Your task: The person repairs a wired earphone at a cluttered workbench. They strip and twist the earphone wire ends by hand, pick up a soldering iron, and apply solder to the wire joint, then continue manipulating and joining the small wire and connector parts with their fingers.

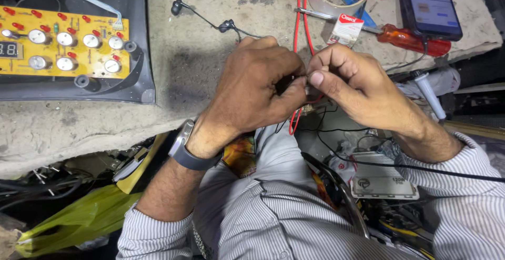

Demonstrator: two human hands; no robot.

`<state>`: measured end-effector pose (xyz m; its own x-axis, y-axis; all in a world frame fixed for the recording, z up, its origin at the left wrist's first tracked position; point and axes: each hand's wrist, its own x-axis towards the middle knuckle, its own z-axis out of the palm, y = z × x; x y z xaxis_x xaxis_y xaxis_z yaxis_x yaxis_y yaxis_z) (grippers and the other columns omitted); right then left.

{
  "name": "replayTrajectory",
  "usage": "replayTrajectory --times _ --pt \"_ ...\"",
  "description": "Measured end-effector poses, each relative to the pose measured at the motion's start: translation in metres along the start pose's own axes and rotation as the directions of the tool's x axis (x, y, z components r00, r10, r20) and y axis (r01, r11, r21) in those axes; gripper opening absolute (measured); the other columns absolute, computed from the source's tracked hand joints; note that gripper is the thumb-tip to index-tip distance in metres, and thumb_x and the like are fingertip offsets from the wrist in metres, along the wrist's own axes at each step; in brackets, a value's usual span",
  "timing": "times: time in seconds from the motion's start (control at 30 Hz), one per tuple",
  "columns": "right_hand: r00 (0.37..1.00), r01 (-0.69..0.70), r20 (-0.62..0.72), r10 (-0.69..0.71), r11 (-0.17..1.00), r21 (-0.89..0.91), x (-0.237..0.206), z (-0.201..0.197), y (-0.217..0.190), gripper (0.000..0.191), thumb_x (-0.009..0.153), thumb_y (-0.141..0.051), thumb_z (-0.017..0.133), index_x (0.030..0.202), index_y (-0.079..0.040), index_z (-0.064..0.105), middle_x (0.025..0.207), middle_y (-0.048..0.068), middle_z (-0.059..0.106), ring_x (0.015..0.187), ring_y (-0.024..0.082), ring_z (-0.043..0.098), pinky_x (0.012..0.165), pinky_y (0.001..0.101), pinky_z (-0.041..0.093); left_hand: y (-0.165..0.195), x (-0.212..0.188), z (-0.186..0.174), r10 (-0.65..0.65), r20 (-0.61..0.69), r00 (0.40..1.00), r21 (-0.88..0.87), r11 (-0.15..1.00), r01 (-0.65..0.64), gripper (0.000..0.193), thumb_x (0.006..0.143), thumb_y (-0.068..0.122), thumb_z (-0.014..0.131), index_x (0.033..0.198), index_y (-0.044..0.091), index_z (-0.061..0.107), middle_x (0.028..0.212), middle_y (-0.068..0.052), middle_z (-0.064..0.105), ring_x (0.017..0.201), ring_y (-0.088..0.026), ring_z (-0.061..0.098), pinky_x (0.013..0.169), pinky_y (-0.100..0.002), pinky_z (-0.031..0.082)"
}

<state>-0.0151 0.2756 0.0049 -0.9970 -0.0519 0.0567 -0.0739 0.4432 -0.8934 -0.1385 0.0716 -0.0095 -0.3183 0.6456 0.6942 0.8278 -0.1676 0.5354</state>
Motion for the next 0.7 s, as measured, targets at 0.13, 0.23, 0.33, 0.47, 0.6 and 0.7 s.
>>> replayTrajectory --times 0.13,0.23,0.33,0.47,0.6,0.7 --pt "0.995 0.003 -0.103 0.015 0.984 0.18 -0.004 -0.001 0.006 0.028 0.109 -0.022 0.059 0.126 -0.001 0.06 0.093 -0.003 0.066 0.076 0.003 0.056 0.066 0.019 0.047 -0.002 0.0 -0.001 -0.076 0.007 0.997 -0.076 0.994 0.076 0.008 0.086 0.013 0.071 0.087 0.006 0.067 0.074 -0.006 0.065 0.071 -0.025 0.06 0.07 -0.04 0.047" --pt "0.956 0.109 -0.261 -0.137 0.987 -0.122 -0.009 0.003 0.011 0.023 0.106 -0.014 0.07 0.122 0.0 0.064 0.096 0.0 0.065 0.076 0.003 0.053 0.066 0.0195 0.044 -0.002 0.001 0.0 -0.141 0.014 0.99 -0.113 0.983 0.142 0.009 0.085 0.013 0.071 0.087 0.004 0.069 0.069 -0.007 0.062 0.067 -0.023 0.059 0.065 -0.039 0.047" --pt "0.859 0.286 -0.289 -0.422 0.864 -0.414 -0.01 0.009 0.012 0.021 0.1 -0.004 0.08 0.116 0.001 0.067 0.101 0.006 0.067 0.076 0.007 0.061 0.064 0.0198 0.05 -0.003 0.0 -0.001 -0.205 0.029 0.978 -0.171 0.963 0.207 0.014 0.085 0.015 0.073 0.087 0.002 0.069 0.068 -0.008 0.061 0.066 -0.021 0.058 0.062 -0.037 0.047" --pt "0.755 0.416 -0.207 -0.622 0.698 -0.583 -0.005 0.015 0.008 0.026 0.092 0.001 0.086 0.112 0.001 0.069 0.103 0.012 0.071 0.083 0.015 0.069 0.066 0.0247 0.055 -0.003 0.0 -0.002 -0.251 0.049 0.967 -0.213 0.943 0.256 0.018 0.085 0.017 0.076 0.088 0.001 0.07 0.068 -0.007 0.063 0.064 -0.017 0.06 0.06 -0.033 0.048" --pt "0.696 0.459 -0.116 -0.708 0.563 -0.687 0.002 0.015 0.003 0.027 0.091 0.001 0.089 0.111 -0.001 0.071 0.102 0.012 0.073 0.087 0.021 0.074 0.071 0.0296 0.058 -0.003 0.0 -0.004 -0.317 0.076 0.945 -0.277 0.904 0.326 0.016 0.085 0.017 0.074 0.092 0.003 0.073 0.072 -0.004 0.067 0.064 -0.009 0.063 0.058 -0.027 0.05" --pt "0.678 0.475 -0.072 -0.731 0.511 -0.716 0.004 0.014 0.002 0.027 0.091 0.001 0.09 0.112 -0.001 0.072 0.103 0.012 0.074 0.088 0.022 0.075 0.073 0.0313 0.059 -0.002 0.0 -0.005 -0.335 0.085 0.938 -0.308 0.887 0.345 0.015 0.086 0.017 0.074 0.092 0.003 0.074 0.073 -0.002 0.068 0.065 -0.006 0.063 0.059 -0.024 0.05"
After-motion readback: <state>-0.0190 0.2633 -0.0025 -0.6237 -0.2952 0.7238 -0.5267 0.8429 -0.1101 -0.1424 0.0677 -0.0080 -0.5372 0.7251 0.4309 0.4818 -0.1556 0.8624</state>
